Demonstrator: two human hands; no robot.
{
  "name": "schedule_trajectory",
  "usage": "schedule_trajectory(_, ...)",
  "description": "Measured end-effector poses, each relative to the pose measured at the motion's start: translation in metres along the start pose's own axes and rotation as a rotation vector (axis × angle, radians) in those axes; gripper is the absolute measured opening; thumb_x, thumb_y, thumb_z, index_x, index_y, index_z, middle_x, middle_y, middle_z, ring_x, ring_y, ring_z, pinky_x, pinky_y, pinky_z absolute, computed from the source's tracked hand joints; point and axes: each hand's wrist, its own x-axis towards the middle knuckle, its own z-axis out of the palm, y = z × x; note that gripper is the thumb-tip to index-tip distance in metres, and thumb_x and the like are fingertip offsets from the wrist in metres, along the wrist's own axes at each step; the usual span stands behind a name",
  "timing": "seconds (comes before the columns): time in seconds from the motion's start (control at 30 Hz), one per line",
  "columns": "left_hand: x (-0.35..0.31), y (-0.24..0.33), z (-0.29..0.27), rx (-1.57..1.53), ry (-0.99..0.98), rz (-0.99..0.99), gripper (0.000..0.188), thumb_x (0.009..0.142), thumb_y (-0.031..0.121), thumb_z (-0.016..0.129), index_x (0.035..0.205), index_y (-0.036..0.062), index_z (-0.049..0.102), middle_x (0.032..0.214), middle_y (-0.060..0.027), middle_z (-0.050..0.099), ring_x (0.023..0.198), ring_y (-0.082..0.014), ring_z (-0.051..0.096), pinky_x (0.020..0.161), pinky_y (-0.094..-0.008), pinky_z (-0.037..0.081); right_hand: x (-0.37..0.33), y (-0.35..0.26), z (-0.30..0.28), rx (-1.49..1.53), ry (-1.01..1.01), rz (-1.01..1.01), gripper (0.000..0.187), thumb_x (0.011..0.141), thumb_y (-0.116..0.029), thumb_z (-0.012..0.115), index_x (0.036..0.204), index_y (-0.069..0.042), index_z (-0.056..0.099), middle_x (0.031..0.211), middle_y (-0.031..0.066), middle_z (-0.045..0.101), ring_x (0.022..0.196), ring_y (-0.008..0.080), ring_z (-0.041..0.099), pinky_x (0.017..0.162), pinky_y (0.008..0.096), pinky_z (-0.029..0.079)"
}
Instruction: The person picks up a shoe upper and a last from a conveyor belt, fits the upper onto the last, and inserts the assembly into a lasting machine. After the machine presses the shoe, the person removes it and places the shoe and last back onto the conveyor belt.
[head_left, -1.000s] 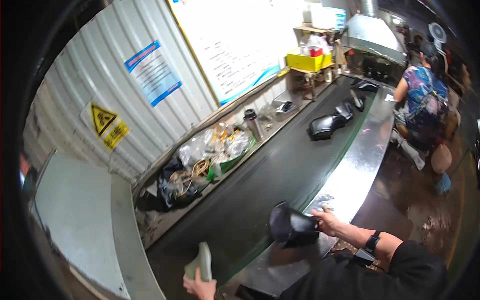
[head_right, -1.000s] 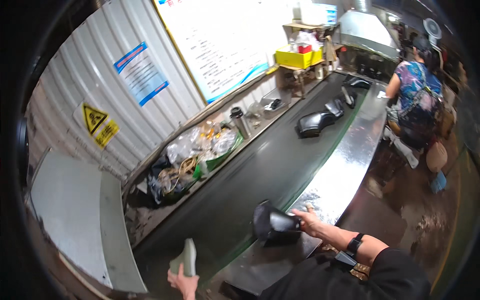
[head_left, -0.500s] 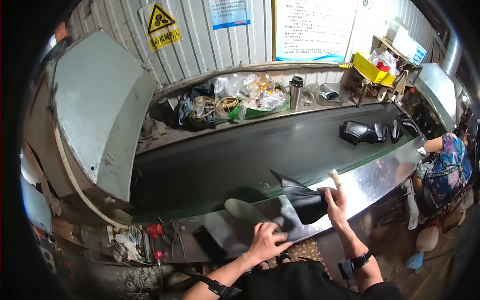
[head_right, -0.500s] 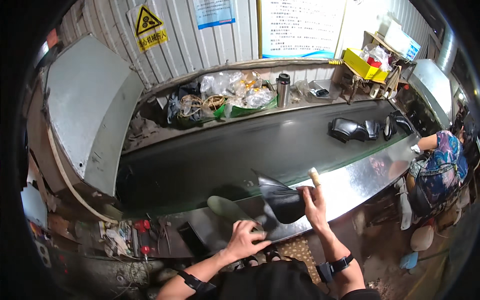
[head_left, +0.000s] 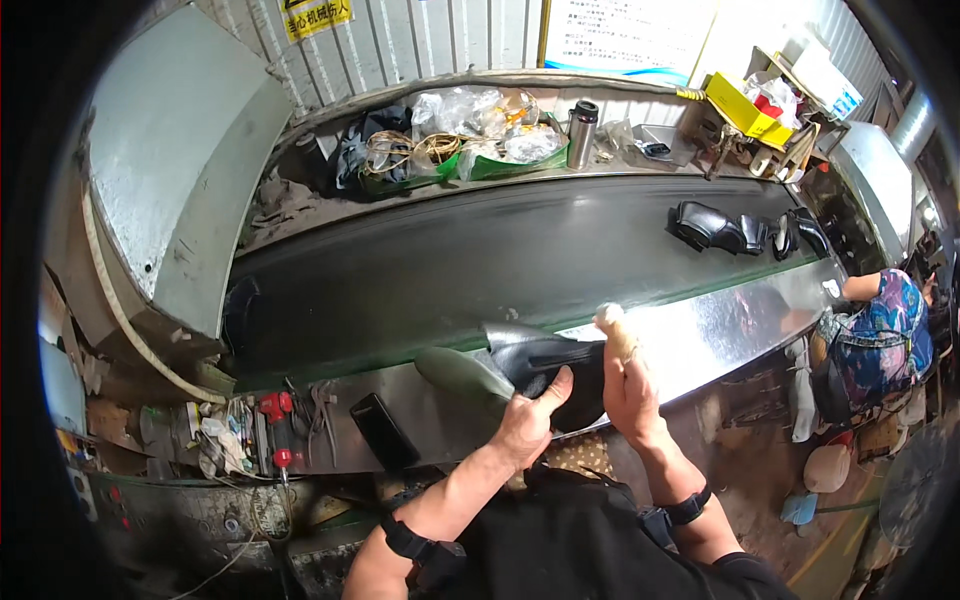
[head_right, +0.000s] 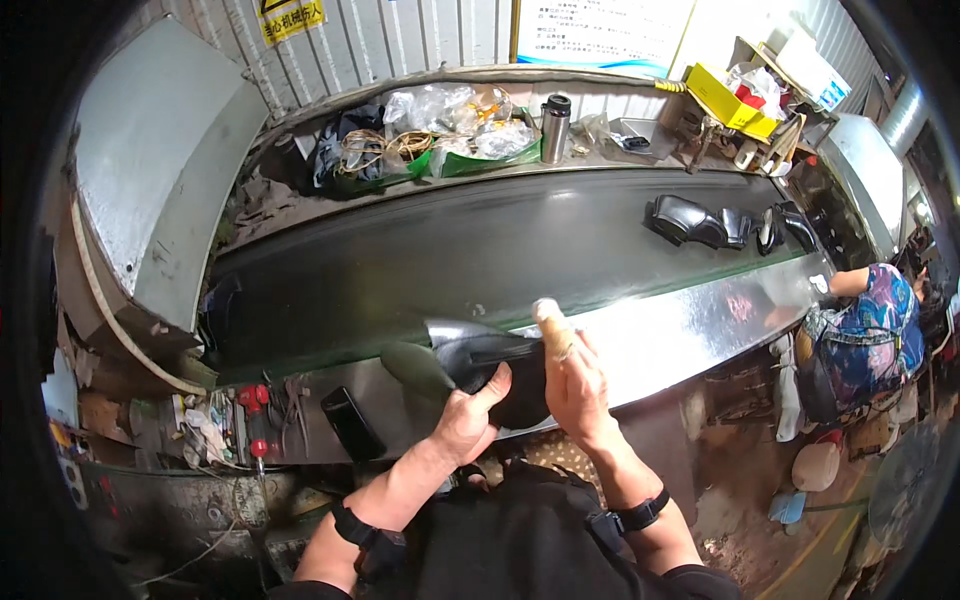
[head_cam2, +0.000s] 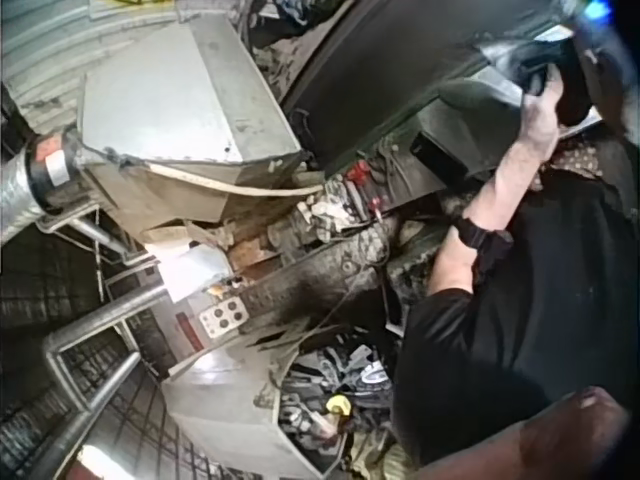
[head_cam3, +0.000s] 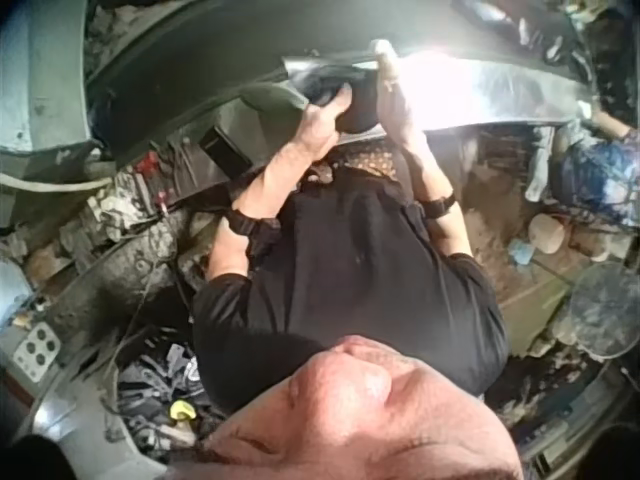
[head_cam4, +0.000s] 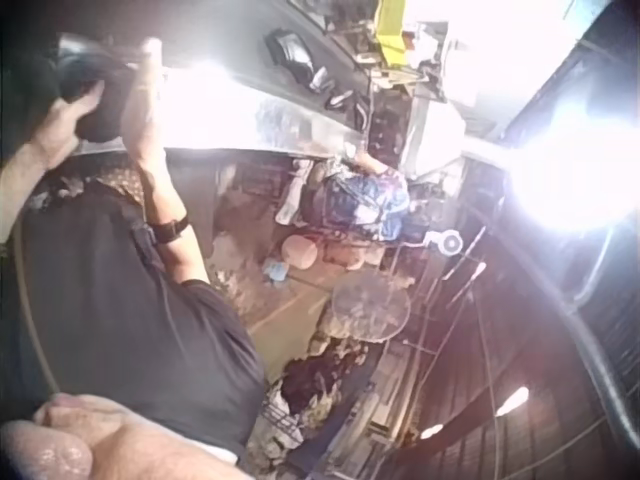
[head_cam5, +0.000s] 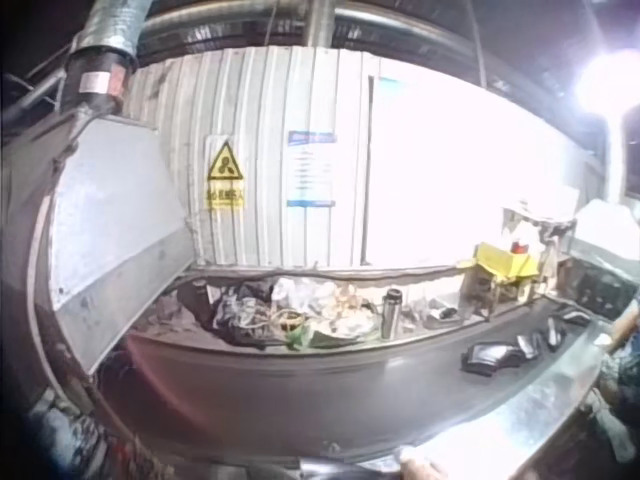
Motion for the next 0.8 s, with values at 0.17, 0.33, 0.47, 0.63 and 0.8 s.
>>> schedule_trajectory(0.17, 0.015, -0.010, -0.021, 0.182, -0.067, 0.405, 0.022, 0.096, 0.023, 0.068, 0.110, 0.0053, 0.069, 0.107, -0.0001, 0.068, 0.096, -0.0081, 0.060, 0.088, -0.0265, 0.048, -0.002, -0.005, 0.022, 0.272, 0.178, 0.424, 0.028, 0.096, -0.003, 0.058, 0.124, -0.004, 0.060, 0.101, 0.0123, 0.069, 0.082, 0.0198, 0.062, 0.072, 0.0339, 0.050)
schedule_trajectory(0.33, -0.005, 0.017, -0.030, 0.199, -0.035, 0.544, 0.023, 0.096, 0.014, 0.066, 0.117, 0.0045, 0.066, 0.110, -0.0030, 0.069, 0.103, -0.0116, 0.062, 0.094, -0.0288, 0.049, 0.010, -0.028, 0.019, 0.832, 0.024, 0.802, 0.068, 0.099, -0.012, 0.061, 0.156, -0.015, 0.025, 0.118, 0.0091, 0.067, 0.094, 0.0103, 0.060, 0.081, 0.0281, 0.051)
schedule_trajectory(0.47, -0.011, 0.036, -0.042, 0.082, -0.219, 0.406, 0.029, 0.096, 0.011, 0.065, 0.124, 0.0051, 0.062, 0.123, -0.0074, 0.066, 0.113, -0.0167, 0.062, 0.098, -0.0333, 0.050, 0.008, -0.033, 0.011, 1.015, -0.278, 0.882, 0.085, 0.096, -0.010, 0.065, 0.160, -0.018, 0.009, 0.134, 0.0117, 0.058, 0.102, 0.0119, 0.059, 0.089, 0.0285, 0.051)
schedule_trajectory(0.63, 0.005, 0.035, -0.119, -0.497, -0.404, 0.221, 0.067, 0.088, 0.059, 0.064, 0.130, 0.0065, 0.057, 0.127, -0.0069, 0.064, 0.117, -0.0227, 0.061, 0.103, -0.0418, 0.046, -0.009, -0.019, -0.007, 0.545, -0.226, 0.369, 0.071, 0.084, -0.006, 0.076, 0.147, -0.005, 0.042, 0.112, 0.0051, 0.065, 0.077, 0.0127, 0.053, 0.072, 0.0285, 0.049)
schedule_trajectory(0.8, 0.046, 0.019, -0.202, -0.181, 0.181, 0.166, 0.041, 0.091, 0.042, 0.069, 0.115, 0.0091, 0.068, 0.111, -0.0076, 0.069, 0.104, -0.0226, 0.065, 0.095, -0.0394, 0.050, -0.063, -0.012, -0.025, 0.212, -0.628, -0.241, 0.055, 0.071, -0.006, 0.081, 0.123, -0.007, 0.065, 0.090, 0.0036, 0.061, 0.077, 0.0209, 0.059, 0.089, 0.0420, 0.053)
